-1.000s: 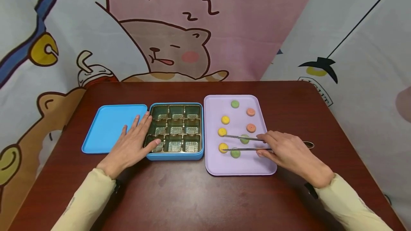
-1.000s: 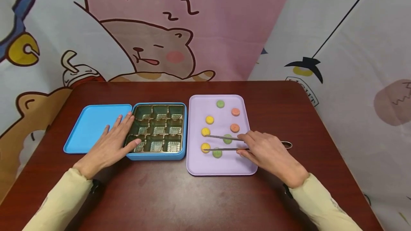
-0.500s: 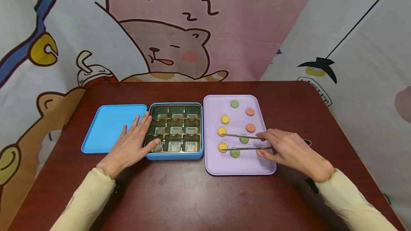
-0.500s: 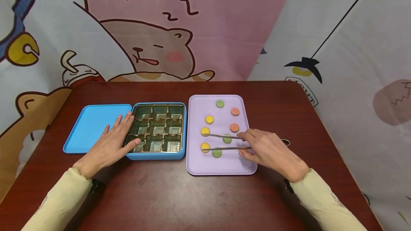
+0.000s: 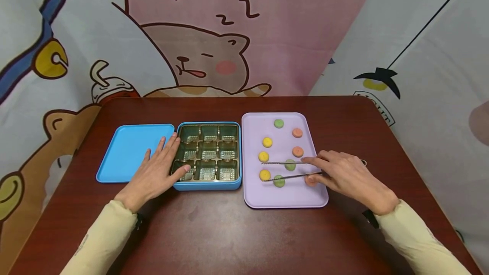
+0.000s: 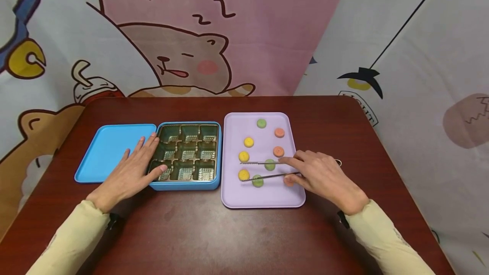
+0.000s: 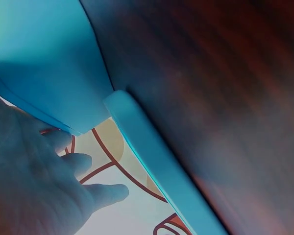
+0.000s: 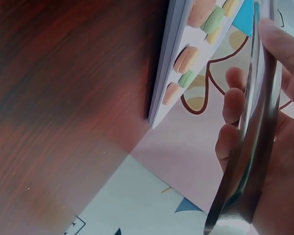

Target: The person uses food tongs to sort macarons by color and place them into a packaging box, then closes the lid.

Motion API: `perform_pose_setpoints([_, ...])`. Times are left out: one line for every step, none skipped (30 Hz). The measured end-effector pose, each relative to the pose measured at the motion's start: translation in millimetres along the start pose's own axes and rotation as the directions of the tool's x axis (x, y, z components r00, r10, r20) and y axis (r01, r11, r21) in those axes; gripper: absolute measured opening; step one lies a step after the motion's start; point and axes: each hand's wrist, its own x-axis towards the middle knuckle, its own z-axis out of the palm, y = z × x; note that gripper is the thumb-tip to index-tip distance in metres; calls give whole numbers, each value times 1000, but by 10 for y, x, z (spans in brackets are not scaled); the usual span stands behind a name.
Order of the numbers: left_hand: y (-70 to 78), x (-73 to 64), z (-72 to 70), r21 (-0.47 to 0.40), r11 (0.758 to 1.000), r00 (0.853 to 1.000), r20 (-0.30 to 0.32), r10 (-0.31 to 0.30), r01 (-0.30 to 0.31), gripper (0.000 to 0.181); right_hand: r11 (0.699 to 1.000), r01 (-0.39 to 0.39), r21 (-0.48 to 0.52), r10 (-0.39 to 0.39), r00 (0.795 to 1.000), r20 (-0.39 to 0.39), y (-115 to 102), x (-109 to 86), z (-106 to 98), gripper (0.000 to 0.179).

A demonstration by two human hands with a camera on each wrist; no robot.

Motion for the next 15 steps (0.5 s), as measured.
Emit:
perform_pose_setpoints([-1,0,1,1,1000,1000,0,-1,1,96,1000,-3,-4,3,1000,2,4,4,1,52])
perform_pose_setpoints([-1,-1,2,3,1000,1000,0,-1,1,96,1000,-5,-6,5,1000,5,7,9,3,52])
perform_pose_setpoints([0,-1,2,3,1000,1000,-1,-1,1,96,1000,-6,-8,6,1000,8,10,13,6,51])
perform_pose_setpoints([0,0,3,2,1000,1000,-1,-1,1,96,1000,-8,-9,8,1000,11,15,18,10,51])
perform_pose_setpoints([1,-1,3,1,1000,1000,-2,-1,1,96,1000,-10,-7,10,1000,15,16,24,11,51])
perform_pose_setpoints([2,-1,3,-2,1000,1000,-2,-1,1,96,1000,-11,-7,12,1000,19,19,30,16,51])
perform_pose_setpoints([4,-2,3,-4,1000,1000,-3,0,0,96,1000,-12,-6,12,1000,23,22,35,20,51])
perform_pose_setpoints([5,-2,2,-5,1000,1000,-3,0,0,96,1000,-12,-4,12,1000,25,26,41,27,51])
perform_pose_setpoints([5,-2,2,-8,1000,1000,-2,0,0,96,1000,-12,-4,12,1000,27,29,48,32,51])
perform_pose_setpoints([6,-3,2,-9,1000,1000,-1,-1,1,96,1000,-12,-3,12,1000,29,33,54,38,51])
perform_pose_setpoints([6,-2,3,-10,1000,1000,-1,-2,2,96,1000,-14,-2,14,999,30,37,59,43,51])
perform_pose_setpoints([6,-2,3,-11,1000,1000,0,-3,3,96,1000,-14,-3,14,999,31,42,63,50,50])
perform_pose_setpoints([6,-1,4,-12,1000,1000,0,-4,4,96,1000,-14,-3,14,999,30,46,66,55,50])
perform_pose_setpoints([6,1,4,-12,1000,1000,1,-5,5,96,1000,-15,-2,15,999,29,48,69,58,49])
perform_pose_setpoints([5,3,4,-14,1000,1000,2,-7,7,96,1000,-16,-2,16,999,27,52,71,63,49])
